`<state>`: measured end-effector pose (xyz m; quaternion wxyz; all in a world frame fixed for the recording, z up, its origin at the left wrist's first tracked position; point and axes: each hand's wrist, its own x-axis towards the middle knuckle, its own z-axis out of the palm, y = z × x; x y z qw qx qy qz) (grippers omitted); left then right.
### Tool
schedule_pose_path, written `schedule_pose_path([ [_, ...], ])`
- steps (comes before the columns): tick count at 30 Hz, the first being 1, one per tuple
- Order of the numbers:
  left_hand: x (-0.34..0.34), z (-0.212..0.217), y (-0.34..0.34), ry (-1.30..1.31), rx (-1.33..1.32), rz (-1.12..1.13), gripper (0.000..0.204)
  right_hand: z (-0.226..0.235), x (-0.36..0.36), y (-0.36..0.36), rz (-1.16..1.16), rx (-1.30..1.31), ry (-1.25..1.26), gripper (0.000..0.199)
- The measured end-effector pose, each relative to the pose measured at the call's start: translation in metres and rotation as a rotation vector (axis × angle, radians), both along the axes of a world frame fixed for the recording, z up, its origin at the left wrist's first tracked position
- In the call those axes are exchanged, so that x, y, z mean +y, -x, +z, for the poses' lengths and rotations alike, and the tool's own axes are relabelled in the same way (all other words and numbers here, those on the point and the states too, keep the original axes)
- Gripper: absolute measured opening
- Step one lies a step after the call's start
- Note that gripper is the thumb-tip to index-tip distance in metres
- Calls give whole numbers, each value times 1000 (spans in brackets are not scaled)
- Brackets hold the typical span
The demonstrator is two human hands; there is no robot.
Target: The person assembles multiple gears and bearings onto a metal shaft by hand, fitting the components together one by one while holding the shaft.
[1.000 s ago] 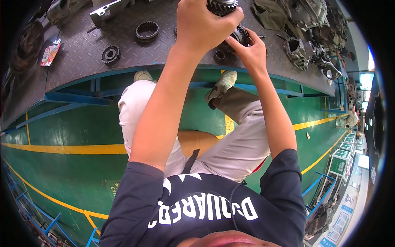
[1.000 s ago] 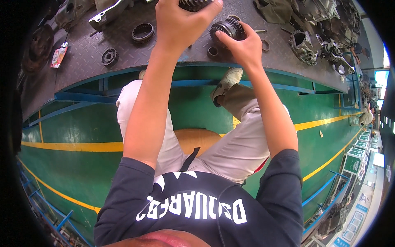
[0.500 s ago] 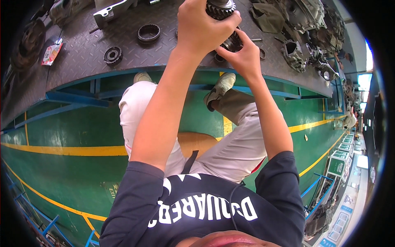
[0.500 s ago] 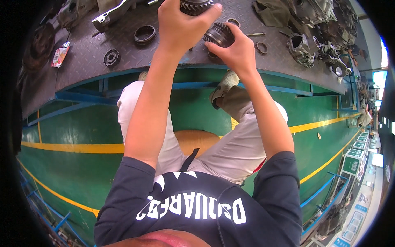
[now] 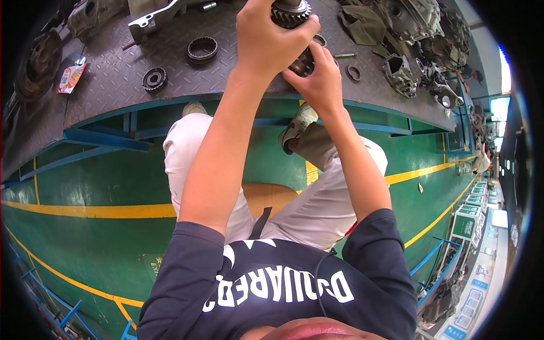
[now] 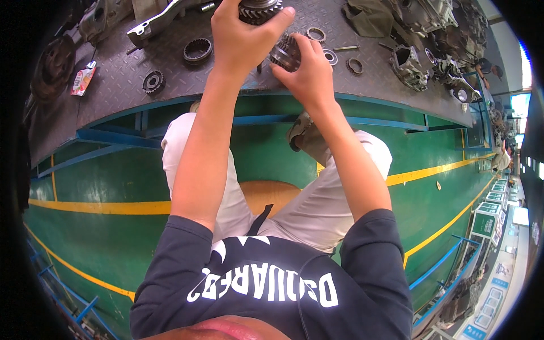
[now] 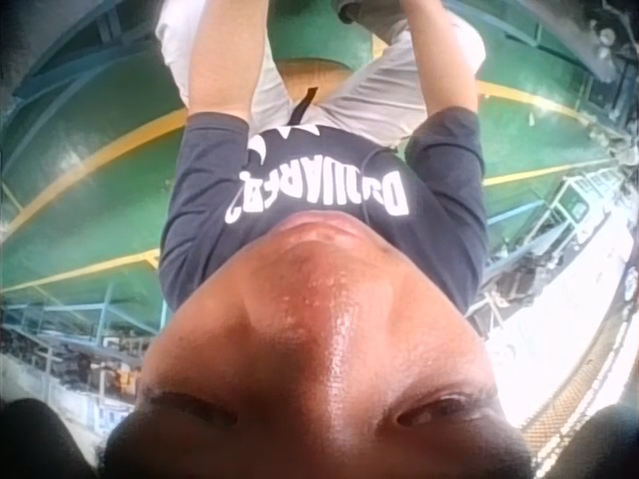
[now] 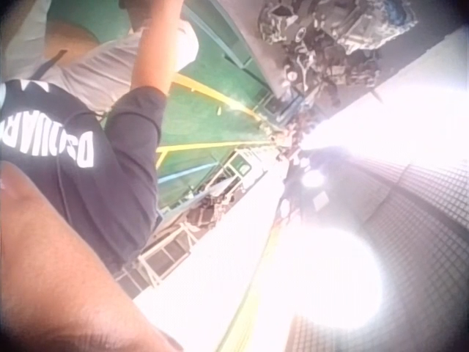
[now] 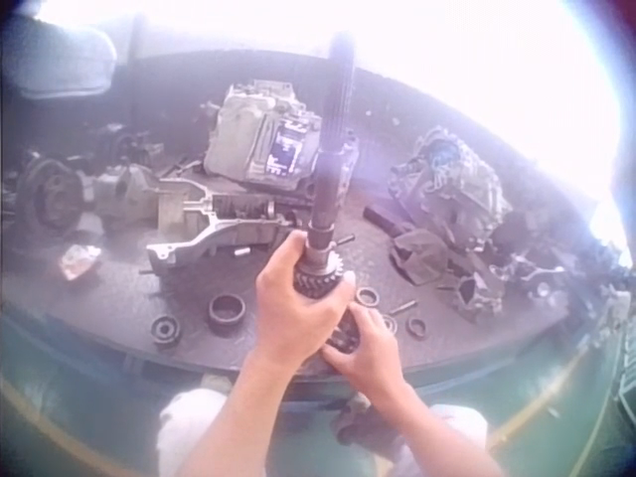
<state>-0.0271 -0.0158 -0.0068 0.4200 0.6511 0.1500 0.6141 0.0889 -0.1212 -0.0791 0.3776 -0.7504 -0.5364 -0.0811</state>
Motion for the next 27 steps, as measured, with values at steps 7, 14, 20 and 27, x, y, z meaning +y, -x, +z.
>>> schedule_pose_path([
  [7,2,0,2,17,-3,-20,30,-6,3,-4,159,-206,10,73],
  [14,1,0,6,78,13,-28,29,9,13,-33,266,-226,107,71],
  [20,0,1,5,68,16,-14,28,5,23,-54,329,-247,54,68],
  [27,-3,1,3,51,19,-23,29,2,12,-56,313,-138,91,70],
])
